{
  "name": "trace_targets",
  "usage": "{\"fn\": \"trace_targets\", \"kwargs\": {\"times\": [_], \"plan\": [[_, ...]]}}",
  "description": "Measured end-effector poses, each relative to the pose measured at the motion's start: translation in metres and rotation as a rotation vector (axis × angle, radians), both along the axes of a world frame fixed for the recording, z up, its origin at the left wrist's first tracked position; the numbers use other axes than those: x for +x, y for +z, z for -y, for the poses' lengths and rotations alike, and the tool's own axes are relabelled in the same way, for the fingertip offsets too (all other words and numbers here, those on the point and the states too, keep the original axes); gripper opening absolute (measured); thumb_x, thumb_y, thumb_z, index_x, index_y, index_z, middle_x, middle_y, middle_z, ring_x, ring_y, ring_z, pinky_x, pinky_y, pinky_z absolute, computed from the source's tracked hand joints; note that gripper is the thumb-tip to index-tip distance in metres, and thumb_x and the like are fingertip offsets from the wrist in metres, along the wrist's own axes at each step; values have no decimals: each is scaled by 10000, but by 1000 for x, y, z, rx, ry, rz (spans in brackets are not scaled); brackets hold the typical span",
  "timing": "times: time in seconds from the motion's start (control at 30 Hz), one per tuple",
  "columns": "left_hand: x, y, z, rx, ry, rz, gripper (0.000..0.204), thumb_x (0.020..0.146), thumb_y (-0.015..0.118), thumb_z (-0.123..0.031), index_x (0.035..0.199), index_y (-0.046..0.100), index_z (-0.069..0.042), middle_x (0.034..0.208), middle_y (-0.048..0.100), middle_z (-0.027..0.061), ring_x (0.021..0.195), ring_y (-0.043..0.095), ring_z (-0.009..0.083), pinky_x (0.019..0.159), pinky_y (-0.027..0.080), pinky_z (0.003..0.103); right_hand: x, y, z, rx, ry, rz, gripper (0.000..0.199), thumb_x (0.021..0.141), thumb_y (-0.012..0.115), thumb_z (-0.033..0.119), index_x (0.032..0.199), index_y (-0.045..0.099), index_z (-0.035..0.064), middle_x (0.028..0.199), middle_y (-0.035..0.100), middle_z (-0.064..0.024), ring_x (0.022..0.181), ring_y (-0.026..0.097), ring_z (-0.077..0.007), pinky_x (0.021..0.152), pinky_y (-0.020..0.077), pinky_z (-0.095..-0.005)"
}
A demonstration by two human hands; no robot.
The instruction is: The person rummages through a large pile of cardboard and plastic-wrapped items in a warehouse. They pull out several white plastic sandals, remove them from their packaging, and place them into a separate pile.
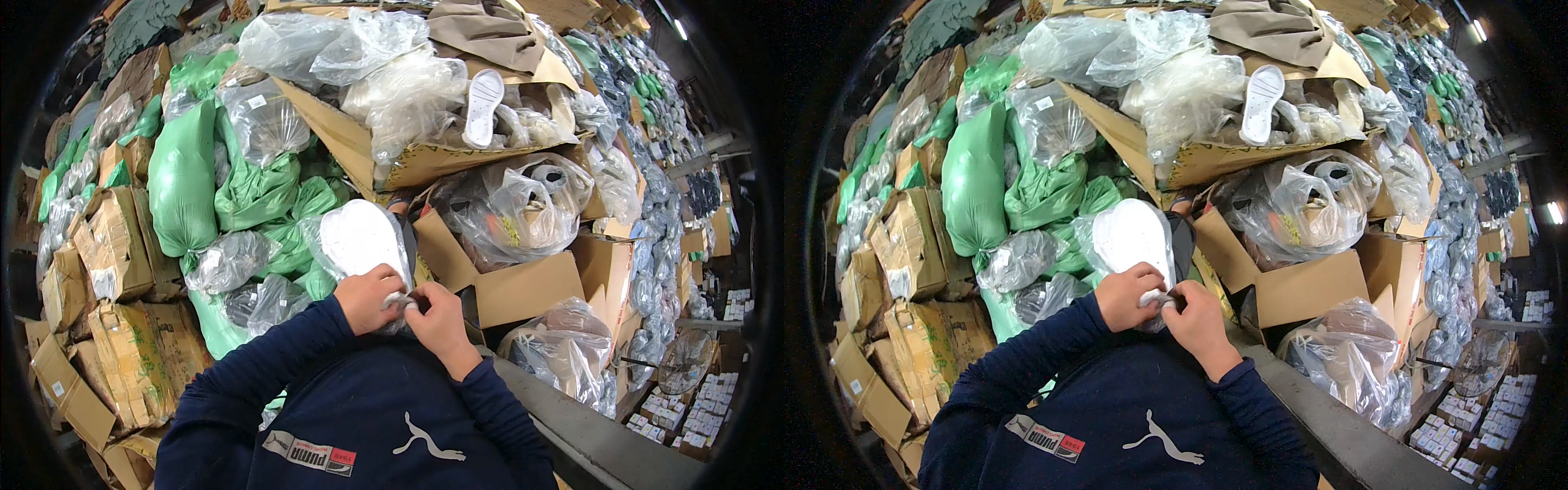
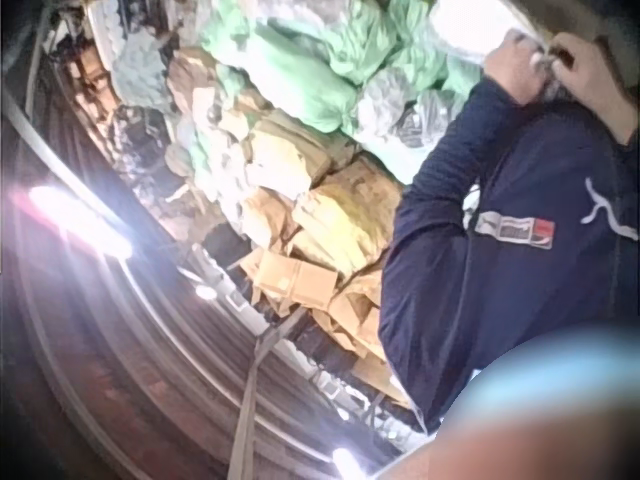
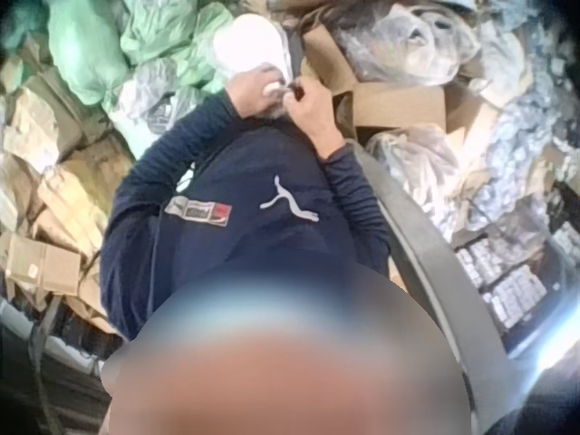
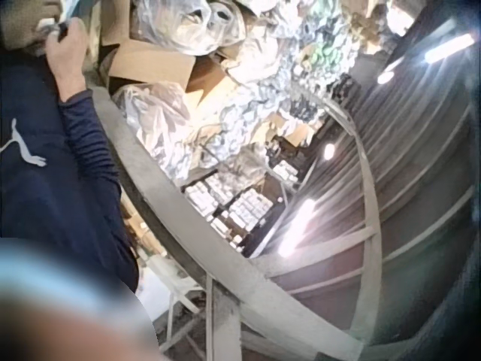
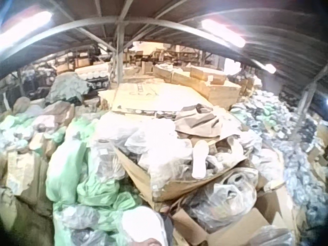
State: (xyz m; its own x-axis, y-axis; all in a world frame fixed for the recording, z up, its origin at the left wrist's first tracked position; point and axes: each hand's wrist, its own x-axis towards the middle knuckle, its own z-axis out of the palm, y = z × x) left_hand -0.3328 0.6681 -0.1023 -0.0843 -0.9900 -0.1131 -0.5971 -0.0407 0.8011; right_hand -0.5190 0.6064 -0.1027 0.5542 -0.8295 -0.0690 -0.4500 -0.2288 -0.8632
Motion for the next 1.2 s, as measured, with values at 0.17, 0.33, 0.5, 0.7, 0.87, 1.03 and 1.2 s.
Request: {"fn": "trace_targets", "kwargs": {"times": [0.17, 0.33, 0.5, 0.7, 0.87, 1.03, 1.2], "plan": [[-4, -5, -6, -103, 107, 77, 182, 839, 683, -193, 940, 659, -43, 857, 678, 152, 800, 668, 369, 713, 538, 439, 9, -2, -1, 659, -227, 111, 113, 892, 646, 88, 900, 657, -24, 730, 644, -20, 654, 576, -67, 581, 461, -233], [0, -15, -5, -88, 339, -273, 149, 909, 628, -146, 985, 643, -18, 772, 660, 105, 649, 644, 244, 606, 509, 345, 11, -4, -1, 652, -126, 409, 152, 920, 646, 64, 1039, 658, -29, 896, 671, -32, 760, 620, -91, 683, 509, -242], [4, -6, -10, 377, 298, -646, 144, 972, 590, -147, 1040, 628, -26, 755, 592, -18, 615, 558, 74, 569, 486, 255, 6, -3, -5, 358, -184, 190, 206, 814, 695, 61, 993, 641, -26, 886, 678, -54, 786, 621, -96, 706, 510, -268], [9, 5, -1, 327, 127, -731, 155, 977, 591, -135, 1071, 628, -17, 741, 587, -4, 617, 584, 70, 484, 468, 241, -4, 5, -10, -36, -121, 70, 191, 765, 714, 65, 919, 612, 18, 740, 585, -77, 683, 610, -192, 657, 496, -312], [-1, 3, 7, 245, 199, -554, 146, 947, 622, -114, 1046, 625, -7, 808, 629, 38, 689, 616, 107, 557, 499, 253, -11, 7, -9, -328, 26, 172, 178, 756, 702, 26, 905, 606, 42, 866, 581, -113, 749, 607, -293, 678, 506, -358], [-27, 10, 6, -50, 379, -330, 128, 911, 654, -92, 989, 618, 4, 811, 660, 60, 771, 621, 129, 649, 507, 263, -17, 6, -5, -343, 80, 253, 244, 719, 697, -9, 941, 617, 52, 969, 587, -121, 824, 613, -334, 726, 513, -385], [-6, 26, 15, -41, 12, -290, 163, 925, 673, -129, 992, 703, 16, 761, 692, 74, 558, 624, 109, 511, 516, 251, -22, 5, -5, -354, 73, 238, 290, 695, 678, -31, 961, 606, 59, 967, 593, -128, 841, 618, -353, 732, 514, -402]]}}
